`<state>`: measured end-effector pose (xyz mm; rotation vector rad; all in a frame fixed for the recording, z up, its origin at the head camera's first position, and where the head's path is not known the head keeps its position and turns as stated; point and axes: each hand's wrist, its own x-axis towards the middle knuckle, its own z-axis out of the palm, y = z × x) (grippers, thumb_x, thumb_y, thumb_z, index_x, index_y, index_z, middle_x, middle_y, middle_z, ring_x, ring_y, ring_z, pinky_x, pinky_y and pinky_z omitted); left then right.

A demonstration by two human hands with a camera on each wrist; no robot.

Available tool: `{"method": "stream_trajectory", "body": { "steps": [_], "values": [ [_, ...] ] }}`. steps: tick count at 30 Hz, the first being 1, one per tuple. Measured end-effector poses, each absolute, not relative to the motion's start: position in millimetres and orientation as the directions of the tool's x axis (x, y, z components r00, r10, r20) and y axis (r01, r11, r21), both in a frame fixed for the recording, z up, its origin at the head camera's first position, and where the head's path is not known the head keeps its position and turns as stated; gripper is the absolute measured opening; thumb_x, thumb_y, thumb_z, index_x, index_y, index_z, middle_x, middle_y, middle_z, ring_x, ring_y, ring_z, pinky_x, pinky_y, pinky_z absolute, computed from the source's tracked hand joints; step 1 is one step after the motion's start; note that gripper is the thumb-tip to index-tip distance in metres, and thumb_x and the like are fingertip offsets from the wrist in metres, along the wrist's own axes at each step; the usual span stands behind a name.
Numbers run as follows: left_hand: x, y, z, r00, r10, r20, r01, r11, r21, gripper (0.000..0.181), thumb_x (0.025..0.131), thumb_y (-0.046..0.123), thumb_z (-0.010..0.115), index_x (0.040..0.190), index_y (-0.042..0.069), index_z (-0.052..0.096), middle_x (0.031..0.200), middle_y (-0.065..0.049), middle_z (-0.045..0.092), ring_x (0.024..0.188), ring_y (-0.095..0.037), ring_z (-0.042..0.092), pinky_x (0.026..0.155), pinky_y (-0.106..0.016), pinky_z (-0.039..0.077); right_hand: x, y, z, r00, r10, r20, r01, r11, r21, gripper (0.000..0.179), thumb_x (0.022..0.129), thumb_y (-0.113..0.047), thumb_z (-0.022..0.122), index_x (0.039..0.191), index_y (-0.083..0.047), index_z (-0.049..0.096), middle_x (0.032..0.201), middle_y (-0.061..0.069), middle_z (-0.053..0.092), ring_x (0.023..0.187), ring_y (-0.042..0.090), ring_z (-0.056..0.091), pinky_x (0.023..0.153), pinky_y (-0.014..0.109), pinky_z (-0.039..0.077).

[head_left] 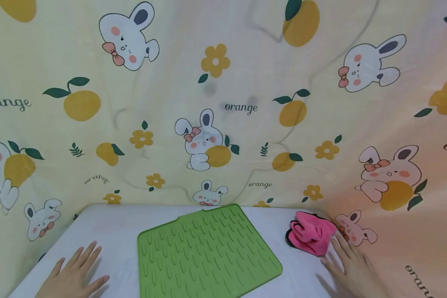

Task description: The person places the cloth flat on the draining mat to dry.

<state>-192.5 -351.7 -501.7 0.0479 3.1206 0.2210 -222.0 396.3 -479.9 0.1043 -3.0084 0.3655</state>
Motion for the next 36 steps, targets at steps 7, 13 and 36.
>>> {"method": "stream_trajectory", "body": {
  "steps": [7, 13, 36],
  "values": [
    [-181, -342, -500, -0.986, 0.082, 0.143, 0.099, 0.988, 0.117, 0.101, 0.089, 0.079, 0.057, 0.154, 0.003, 0.047, 0.159, -0.024, 0.041, 0.142, -0.053, 0.037, 0.109, -0.078, 0.021, -223, 387, -477, -0.971, -0.084, 0.225, -0.129, 0.973, -0.193, 0.090, 0.103, -0.061, 0.051, 0.165, -0.003, 0.020, 0.169, 0.026, 0.016, 0.150, 0.056, 0.012, 0.114, 0.079, 0.002],
    [-178, -330, -496, -0.984, 0.116, 0.139, 0.131, 0.986, 0.100, 0.100, 0.087, 0.080, 0.058, 0.153, 0.005, 0.049, 0.160, -0.021, 0.043, 0.141, -0.053, 0.040, 0.110, -0.078, 0.022, -227, 375, -469, -0.956, -0.121, 0.268, -0.171, 0.970, -0.174, 0.089, 0.102, -0.060, 0.055, 0.165, -0.006, 0.022, 0.168, 0.026, 0.021, 0.155, 0.052, 0.008, 0.117, 0.061, -0.020],
    [-160, -275, -521, -0.813, 0.485, 0.324, 0.482, 0.871, -0.095, 0.090, 0.087, 0.085, 0.051, 0.147, 0.018, 0.059, 0.154, 0.002, 0.054, 0.136, -0.029, 0.056, 0.125, -0.048, 0.019, -271, 354, -475, -0.904, -0.283, 0.321, -0.321, 0.944, -0.070, 0.075, 0.097, -0.046, 0.071, 0.153, -0.002, 0.049, 0.157, 0.025, 0.044, 0.144, 0.051, 0.038, 0.113, 0.074, 0.025]
  ]
}}
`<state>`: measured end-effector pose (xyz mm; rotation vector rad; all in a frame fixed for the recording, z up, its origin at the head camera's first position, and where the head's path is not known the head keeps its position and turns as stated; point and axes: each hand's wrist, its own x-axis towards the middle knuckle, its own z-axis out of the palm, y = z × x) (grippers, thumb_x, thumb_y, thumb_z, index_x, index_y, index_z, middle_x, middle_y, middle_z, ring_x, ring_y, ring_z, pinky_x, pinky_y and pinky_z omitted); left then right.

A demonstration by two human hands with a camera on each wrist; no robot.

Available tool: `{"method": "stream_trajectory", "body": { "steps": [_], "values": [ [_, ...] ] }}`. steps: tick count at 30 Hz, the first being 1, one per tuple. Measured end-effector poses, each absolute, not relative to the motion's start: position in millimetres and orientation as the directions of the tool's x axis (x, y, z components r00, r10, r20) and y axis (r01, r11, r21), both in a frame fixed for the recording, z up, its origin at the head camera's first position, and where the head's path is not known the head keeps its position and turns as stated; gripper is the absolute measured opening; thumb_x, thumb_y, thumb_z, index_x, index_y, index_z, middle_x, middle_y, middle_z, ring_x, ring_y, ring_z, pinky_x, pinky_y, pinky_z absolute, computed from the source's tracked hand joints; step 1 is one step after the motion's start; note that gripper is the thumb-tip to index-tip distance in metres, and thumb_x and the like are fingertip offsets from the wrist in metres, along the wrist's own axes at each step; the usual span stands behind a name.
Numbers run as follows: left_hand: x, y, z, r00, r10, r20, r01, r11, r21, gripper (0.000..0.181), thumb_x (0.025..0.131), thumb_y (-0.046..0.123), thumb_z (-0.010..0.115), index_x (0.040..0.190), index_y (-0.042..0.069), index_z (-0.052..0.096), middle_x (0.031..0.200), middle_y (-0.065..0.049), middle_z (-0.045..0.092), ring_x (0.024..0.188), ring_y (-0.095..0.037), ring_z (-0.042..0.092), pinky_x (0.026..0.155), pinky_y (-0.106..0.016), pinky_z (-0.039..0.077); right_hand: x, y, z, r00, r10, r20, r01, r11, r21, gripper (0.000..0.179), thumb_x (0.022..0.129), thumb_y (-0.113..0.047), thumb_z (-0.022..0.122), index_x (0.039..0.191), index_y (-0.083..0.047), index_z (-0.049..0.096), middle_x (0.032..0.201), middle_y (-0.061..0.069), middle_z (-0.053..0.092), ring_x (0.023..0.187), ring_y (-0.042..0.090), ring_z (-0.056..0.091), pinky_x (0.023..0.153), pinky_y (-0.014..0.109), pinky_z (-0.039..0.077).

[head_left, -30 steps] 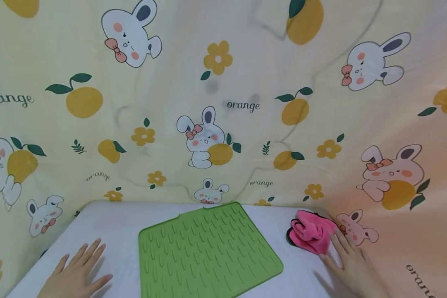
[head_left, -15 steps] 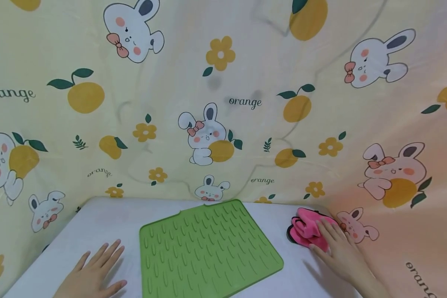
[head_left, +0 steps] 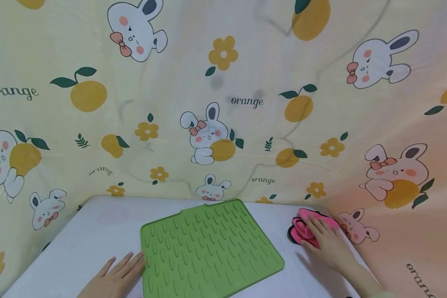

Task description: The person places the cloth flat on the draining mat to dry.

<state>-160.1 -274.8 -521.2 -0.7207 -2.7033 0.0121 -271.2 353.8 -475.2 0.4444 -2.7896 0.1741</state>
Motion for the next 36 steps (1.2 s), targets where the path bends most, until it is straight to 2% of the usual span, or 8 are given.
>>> {"method": "stream_trajectory", "body": {
  "steps": [3, 4, 8, 11, 15, 22, 27, 36],
  "values": [
    [-162, -271, -524, -0.787, 0.544, 0.291, 0.534, 0.837, -0.118, 0.094, 0.085, 0.088, 0.051, 0.146, 0.017, 0.059, 0.153, 0.001, 0.055, 0.134, -0.028, 0.058, 0.101, -0.059, 0.048, -276, 353, -479, -0.906, -0.293, 0.306, -0.327, 0.943, -0.063, 0.074, 0.097, -0.046, 0.071, 0.152, -0.001, 0.049, 0.157, 0.024, 0.045, 0.144, 0.050, 0.039, 0.114, 0.074, 0.026],
    [-163, -270, -526, -0.773, 0.563, 0.292, 0.551, 0.824, -0.130, 0.092, 0.086, 0.087, 0.050, 0.146, 0.018, 0.059, 0.152, 0.001, 0.056, 0.133, -0.027, 0.059, 0.098, -0.059, 0.050, -278, 353, -481, -0.904, -0.296, 0.307, -0.329, 0.943, -0.058, 0.075, 0.096, -0.046, 0.071, 0.152, -0.002, 0.050, 0.157, 0.024, 0.045, 0.144, 0.051, 0.039, 0.114, 0.074, 0.026],
    [-164, -264, -533, -0.746, 0.616, 0.253, 0.588, 0.787, -0.186, 0.081, 0.093, 0.082, 0.045, 0.148, 0.024, 0.056, 0.153, 0.007, 0.055, 0.132, -0.019, 0.059, 0.091, -0.054, 0.054, -283, 352, -486, -0.904, -0.306, 0.300, -0.335, 0.941, -0.049, 0.076, 0.095, -0.048, 0.072, 0.153, -0.004, 0.050, 0.158, 0.022, 0.046, 0.143, 0.052, 0.040, 0.113, 0.076, 0.025],
    [-165, -261, -537, -0.695, 0.668, 0.265, 0.612, 0.744, -0.268, 0.074, 0.097, 0.078, 0.043, 0.150, 0.028, 0.054, 0.151, 0.010, 0.055, 0.129, -0.014, 0.060, 0.088, -0.048, 0.056, -285, 350, -488, -0.903, -0.318, 0.289, -0.349, 0.935, -0.062, 0.075, 0.094, -0.047, 0.074, 0.153, -0.006, 0.051, 0.158, 0.021, 0.045, 0.142, 0.050, 0.042, 0.111, 0.077, 0.027],
    [-165, -259, -543, -0.615, 0.717, 0.326, 0.613, 0.696, -0.374, 0.072, 0.098, 0.075, 0.044, 0.155, 0.031, 0.048, 0.149, 0.011, 0.056, 0.125, -0.010, 0.062, 0.086, -0.039, 0.057, -290, 347, -488, -0.904, -0.341, 0.259, -0.374, 0.923, -0.089, 0.074, 0.093, -0.047, 0.075, 0.152, -0.008, 0.053, 0.158, 0.019, 0.046, 0.142, 0.047, 0.044, 0.110, 0.077, 0.028],
    [-162, -255, -559, -0.535, 0.712, 0.456, 0.594, 0.700, -0.397, 0.066, 0.095, 0.073, 0.052, 0.150, 0.036, 0.055, 0.149, 0.017, 0.055, 0.120, -0.003, 0.063, 0.081, -0.034, 0.059, -298, 350, -493, -0.897, -0.377, 0.231, -0.410, 0.905, -0.115, 0.069, 0.091, -0.043, 0.079, 0.148, -0.009, 0.058, 0.154, 0.018, 0.051, 0.139, 0.048, 0.048, 0.108, 0.072, 0.037],
    [-162, -253, -563, -0.530, 0.709, 0.464, 0.594, 0.702, -0.393, 0.064, 0.096, 0.072, 0.052, 0.148, 0.036, 0.057, 0.154, 0.018, 0.050, 0.120, -0.002, 0.064, 0.079, -0.035, 0.060, -301, 356, -501, -0.851, -0.443, 0.283, -0.480, 0.874, -0.077, 0.052, 0.089, -0.029, 0.083, 0.136, -0.011, 0.068, 0.151, 0.017, 0.054, 0.135, 0.046, 0.052, 0.104, 0.067, 0.045],
    [-159, -253, -562, -0.599, 0.692, 0.403, 0.606, 0.721, -0.337, 0.060, 0.097, 0.072, 0.051, 0.148, 0.039, 0.055, 0.150, 0.019, 0.053, 0.119, -0.002, 0.065, 0.077, -0.038, 0.061, -311, 360, -512, -0.705, -0.542, 0.458, -0.588, 0.807, 0.050, 0.039, 0.078, -0.010, 0.090, 0.116, -0.010, 0.079, 0.138, 0.017, 0.064, 0.120, 0.042, 0.064, 0.092, 0.057, 0.055]
  ]
}}
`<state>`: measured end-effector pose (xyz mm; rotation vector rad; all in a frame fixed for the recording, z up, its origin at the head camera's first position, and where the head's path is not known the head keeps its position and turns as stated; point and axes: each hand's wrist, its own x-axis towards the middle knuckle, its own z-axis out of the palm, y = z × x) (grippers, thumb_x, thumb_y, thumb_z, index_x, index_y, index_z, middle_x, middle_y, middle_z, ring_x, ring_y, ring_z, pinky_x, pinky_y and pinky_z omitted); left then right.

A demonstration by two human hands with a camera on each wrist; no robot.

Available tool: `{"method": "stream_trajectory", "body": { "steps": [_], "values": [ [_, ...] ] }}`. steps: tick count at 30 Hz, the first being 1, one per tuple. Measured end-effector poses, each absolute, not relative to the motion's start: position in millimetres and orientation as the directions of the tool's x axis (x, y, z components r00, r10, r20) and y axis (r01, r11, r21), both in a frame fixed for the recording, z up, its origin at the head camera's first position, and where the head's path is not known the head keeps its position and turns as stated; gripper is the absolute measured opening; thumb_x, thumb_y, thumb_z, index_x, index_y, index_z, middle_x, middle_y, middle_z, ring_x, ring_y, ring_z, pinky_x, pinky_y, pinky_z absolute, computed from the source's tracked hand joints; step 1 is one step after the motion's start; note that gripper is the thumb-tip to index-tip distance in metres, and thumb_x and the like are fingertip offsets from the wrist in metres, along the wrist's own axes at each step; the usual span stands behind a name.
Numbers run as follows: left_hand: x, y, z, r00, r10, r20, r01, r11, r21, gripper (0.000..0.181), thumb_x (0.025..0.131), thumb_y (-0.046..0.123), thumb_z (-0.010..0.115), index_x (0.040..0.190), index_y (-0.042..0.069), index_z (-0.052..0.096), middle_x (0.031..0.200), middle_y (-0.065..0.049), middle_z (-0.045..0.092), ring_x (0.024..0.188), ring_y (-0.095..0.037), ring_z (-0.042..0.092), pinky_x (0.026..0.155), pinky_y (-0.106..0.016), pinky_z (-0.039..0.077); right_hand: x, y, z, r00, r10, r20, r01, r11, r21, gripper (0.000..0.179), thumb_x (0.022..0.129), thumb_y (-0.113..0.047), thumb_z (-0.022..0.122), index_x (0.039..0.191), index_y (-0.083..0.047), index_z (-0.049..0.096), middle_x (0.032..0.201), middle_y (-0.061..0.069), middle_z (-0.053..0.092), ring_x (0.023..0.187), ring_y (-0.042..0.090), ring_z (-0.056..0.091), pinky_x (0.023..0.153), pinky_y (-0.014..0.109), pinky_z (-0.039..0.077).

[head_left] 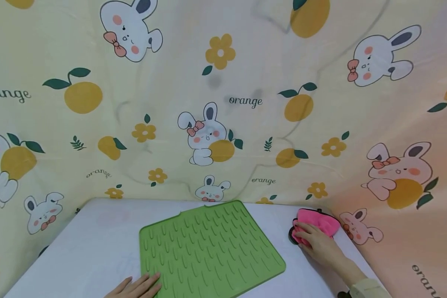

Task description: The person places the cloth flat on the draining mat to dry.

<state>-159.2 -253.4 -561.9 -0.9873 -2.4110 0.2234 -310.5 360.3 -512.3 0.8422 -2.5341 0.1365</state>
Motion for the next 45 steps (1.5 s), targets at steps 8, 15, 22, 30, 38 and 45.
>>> {"method": "stream_trajectory", "body": {
  "steps": [8, 15, 22, 30, 38, 45],
  "values": [
    [-159, -253, -563, -0.597, 0.682, 0.423, 0.600, 0.729, -0.328, 0.061, 0.096, 0.072, 0.053, 0.147, 0.039, 0.056, 0.149, 0.019, 0.054, 0.118, -0.002, 0.065, 0.075, -0.039, 0.061, -314, 360, -510, -0.712, -0.515, 0.478, -0.572, 0.820, 0.031, 0.033, 0.076, 0.000, 0.090, 0.106, -0.007, 0.080, 0.127, 0.018, 0.069, 0.112, 0.037, 0.069, 0.090, 0.051, 0.058],
    [-158, -254, -562, -0.618, 0.683, 0.389, 0.628, 0.727, -0.278, 0.061, 0.098, 0.069, 0.053, 0.151, 0.040, 0.052, 0.152, 0.020, 0.052, 0.120, -0.004, 0.064, 0.077, -0.040, 0.060, -312, 362, -505, -0.758, -0.452, 0.471, -0.550, 0.831, -0.087, 0.035, 0.080, 0.004, 0.086, 0.112, -0.004, 0.078, 0.123, 0.016, 0.070, 0.108, 0.036, 0.070, 0.087, 0.049, 0.059],
    [-158, -256, -560, -0.643, 0.684, 0.346, 0.655, 0.724, -0.214, 0.059, 0.100, 0.066, 0.052, 0.153, 0.040, 0.050, 0.154, 0.020, 0.050, 0.122, -0.006, 0.064, 0.078, -0.041, 0.060, -309, 364, -500, -0.797, -0.348, 0.493, -0.494, 0.846, -0.201, 0.037, 0.082, 0.004, 0.084, 0.116, -0.006, 0.077, 0.126, 0.011, 0.071, 0.112, 0.034, 0.069, 0.091, 0.041, 0.059],
    [-158, -256, -560, -0.623, 0.686, 0.375, 0.657, 0.720, -0.225, 0.059, 0.099, 0.066, 0.054, 0.151, 0.039, 0.052, 0.153, 0.019, 0.051, 0.121, -0.005, 0.065, 0.077, -0.041, 0.061, -312, 361, -493, -0.557, -0.387, 0.735, -0.640, 0.764, -0.083, 0.049, 0.066, 0.019, 0.085, 0.110, 0.000, 0.077, 0.115, 0.014, 0.074, 0.096, 0.031, 0.069, 0.092, -0.002, 0.035],
    [-157, -256, -560, -0.631, 0.674, 0.383, 0.651, 0.729, -0.211, 0.061, 0.098, 0.066, 0.056, 0.152, 0.039, 0.052, 0.153, 0.019, 0.051, 0.121, -0.006, 0.065, 0.077, -0.041, 0.060, -310, 332, -473, -0.449, -0.353, 0.821, -0.714, 0.694, -0.093, 0.050, 0.066, 0.022, 0.082, 0.109, -0.002, 0.076, 0.118, 0.018, 0.072, 0.105, 0.034, 0.067, 0.101, 0.003, 0.035],
    [-159, -257, -561, -0.626, 0.671, 0.398, 0.647, 0.731, -0.216, 0.062, 0.097, 0.067, 0.057, 0.152, 0.039, 0.052, 0.153, 0.018, 0.051, 0.121, -0.007, 0.065, 0.076, -0.041, 0.060, -302, 288, -455, -0.401, -0.350, 0.847, -0.772, 0.627, -0.107, 0.042, 0.073, 0.020, 0.078, 0.110, 0.001, 0.075, 0.122, 0.020, 0.071, 0.109, 0.036, 0.067, 0.107, 0.008, 0.037]
  ]
}}
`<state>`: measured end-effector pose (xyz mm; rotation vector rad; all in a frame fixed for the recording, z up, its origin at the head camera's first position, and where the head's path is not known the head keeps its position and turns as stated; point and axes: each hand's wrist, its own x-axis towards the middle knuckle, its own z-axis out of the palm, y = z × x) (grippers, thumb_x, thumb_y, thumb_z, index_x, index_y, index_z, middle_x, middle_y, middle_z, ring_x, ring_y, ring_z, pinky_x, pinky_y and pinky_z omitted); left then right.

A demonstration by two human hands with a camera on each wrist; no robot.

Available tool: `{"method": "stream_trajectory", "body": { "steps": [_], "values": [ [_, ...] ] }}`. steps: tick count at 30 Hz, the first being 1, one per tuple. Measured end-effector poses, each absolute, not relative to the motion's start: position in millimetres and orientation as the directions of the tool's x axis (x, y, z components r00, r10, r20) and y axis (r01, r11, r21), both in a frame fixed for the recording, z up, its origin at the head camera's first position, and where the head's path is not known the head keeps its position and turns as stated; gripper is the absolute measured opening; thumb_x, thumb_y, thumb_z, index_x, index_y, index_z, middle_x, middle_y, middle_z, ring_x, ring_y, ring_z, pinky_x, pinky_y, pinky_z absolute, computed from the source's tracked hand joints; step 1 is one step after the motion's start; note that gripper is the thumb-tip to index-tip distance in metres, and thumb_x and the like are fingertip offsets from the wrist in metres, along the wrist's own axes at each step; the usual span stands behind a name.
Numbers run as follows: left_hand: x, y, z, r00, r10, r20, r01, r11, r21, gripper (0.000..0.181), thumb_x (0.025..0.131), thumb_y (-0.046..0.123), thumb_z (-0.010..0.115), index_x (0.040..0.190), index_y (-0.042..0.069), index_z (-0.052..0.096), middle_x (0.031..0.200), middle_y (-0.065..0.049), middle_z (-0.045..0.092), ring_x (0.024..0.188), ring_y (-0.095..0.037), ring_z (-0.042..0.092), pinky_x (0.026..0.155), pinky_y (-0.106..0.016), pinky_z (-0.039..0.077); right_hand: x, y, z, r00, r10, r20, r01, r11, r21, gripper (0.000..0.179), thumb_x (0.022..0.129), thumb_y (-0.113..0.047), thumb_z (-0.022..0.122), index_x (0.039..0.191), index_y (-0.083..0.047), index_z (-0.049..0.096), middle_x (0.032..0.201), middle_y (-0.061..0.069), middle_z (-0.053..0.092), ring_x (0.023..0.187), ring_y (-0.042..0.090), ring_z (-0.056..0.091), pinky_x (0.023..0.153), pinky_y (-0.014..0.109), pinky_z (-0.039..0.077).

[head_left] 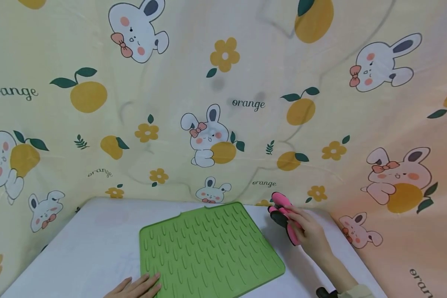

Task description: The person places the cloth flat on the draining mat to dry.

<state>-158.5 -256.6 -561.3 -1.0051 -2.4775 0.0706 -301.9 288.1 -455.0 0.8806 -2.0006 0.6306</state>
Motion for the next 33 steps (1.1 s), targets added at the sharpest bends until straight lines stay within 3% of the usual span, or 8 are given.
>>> {"method": "stream_trajectory", "body": {
  "steps": [4, 8, 14, 18, 22, 26, 33],
  "values": [
    [-159, -256, -561, -0.625, 0.672, 0.397, 0.651, 0.730, -0.211, 0.061, 0.098, 0.066, 0.057, 0.152, 0.038, 0.051, 0.153, 0.018, 0.051, 0.120, -0.008, 0.065, 0.076, -0.041, 0.060, -300, 257, -451, -0.324, -0.363, 0.874, -0.836, 0.543, -0.085, 0.014, 0.097, -0.003, 0.070, 0.110, 0.001, 0.075, 0.122, 0.021, 0.071, 0.106, 0.037, 0.068, 0.104, 0.010, 0.041],
    [-159, -255, -561, -0.619, 0.675, 0.401, 0.653, 0.726, -0.216, 0.060, 0.097, 0.066, 0.057, 0.150, 0.038, 0.054, 0.152, 0.018, 0.052, 0.119, -0.008, 0.066, 0.075, -0.042, 0.060, -296, 223, -450, -0.244, -0.394, 0.886, -0.892, 0.450, -0.045, 0.031, 0.109, -0.022, 0.055, 0.110, 0.001, 0.075, 0.122, 0.022, 0.070, 0.107, 0.040, 0.068, 0.104, 0.015, 0.045],
    [-159, -254, -562, -0.608, 0.678, 0.413, 0.651, 0.724, -0.230, 0.060, 0.097, 0.066, 0.058, 0.149, 0.037, 0.056, 0.151, 0.017, 0.054, 0.119, -0.007, 0.066, 0.075, -0.041, 0.060, -290, 177, -452, -0.151, -0.487, 0.860, -0.945, 0.327, 0.020, 0.025, 0.109, -0.014, 0.055, 0.114, 0.001, 0.074, 0.123, 0.020, 0.069, 0.111, 0.036, 0.068, 0.108, 0.024, 0.047],
    [-160, -255, -561, -0.621, 0.677, 0.396, 0.652, 0.726, -0.219, 0.060, 0.098, 0.066, 0.057, 0.151, 0.038, 0.053, 0.152, 0.017, 0.053, 0.120, -0.008, 0.066, 0.077, -0.041, 0.060, -284, 151, -457, -0.123, -0.554, 0.823, -0.958, 0.283, 0.048, 0.021, 0.107, -0.011, 0.057, 0.116, -0.002, 0.073, 0.127, 0.017, 0.069, 0.114, 0.032, 0.069, 0.105, 0.028, 0.050],
    [-161, -254, -561, -0.619, 0.679, 0.394, 0.648, 0.726, -0.232, 0.060, 0.098, 0.067, 0.055, 0.150, 0.037, 0.054, 0.152, 0.017, 0.052, 0.120, -0.008, 0.066, 0.077, -0.041, 0.060, -276, 132, -465, -0.135, -0.629, 0.766, -0.965, 0.259, 0.042, 0.018, 0.098, -0.005, 0.071, 0.116, -0.005, 0.074, 0.130, 0.012, 0.069, 0.119, 0.026, 0.067, 0.102, 0.026, 0.052],
    [-162, -254, -561, -0.620, 0.678, 0.395, 0.645, 0.727, -0.235, 0.059, 0.098, 0.067, 0.055, 0.150, 0.038, 0.054, 0.153, 0.017, 0.052, 0.120, -0.008, 0.066, 0.076, -0.041, 0.060, -269, 119, -473, -0.146, -0.697, 0.702, -0.973, 0.229, 0.026, 0.033, 0.085, 0.000, 0.083, 0.116, -0.007, 0.074, 0.131, 0.008, 0.069, 0.121, 0.022, 0.066, 0.103, 0.024, 0.051],
    [-161, -255, -560, -0.625, 0.679, 0.385, 0.643, 0.727, -0.239, 0.060, 0.099, 0.067, 0.054, 0.151, 0.039, 0.052, 0.153, 0.018, 0.051, 0.120, -0.008, 0.066, 0.076, -0.042, 0.060, -261, 108, -481, -0.169, -0.798, 0.578, -0.982, 0.185, -0.033, 0.029, 0.087, -0.002, 0.083, 0.113, -0.010, 0.075, 0.131, 0.006, 0.069, 0.121, 0.017, 0.065, 0.104, 0.022, 0.049]
  ]
}}
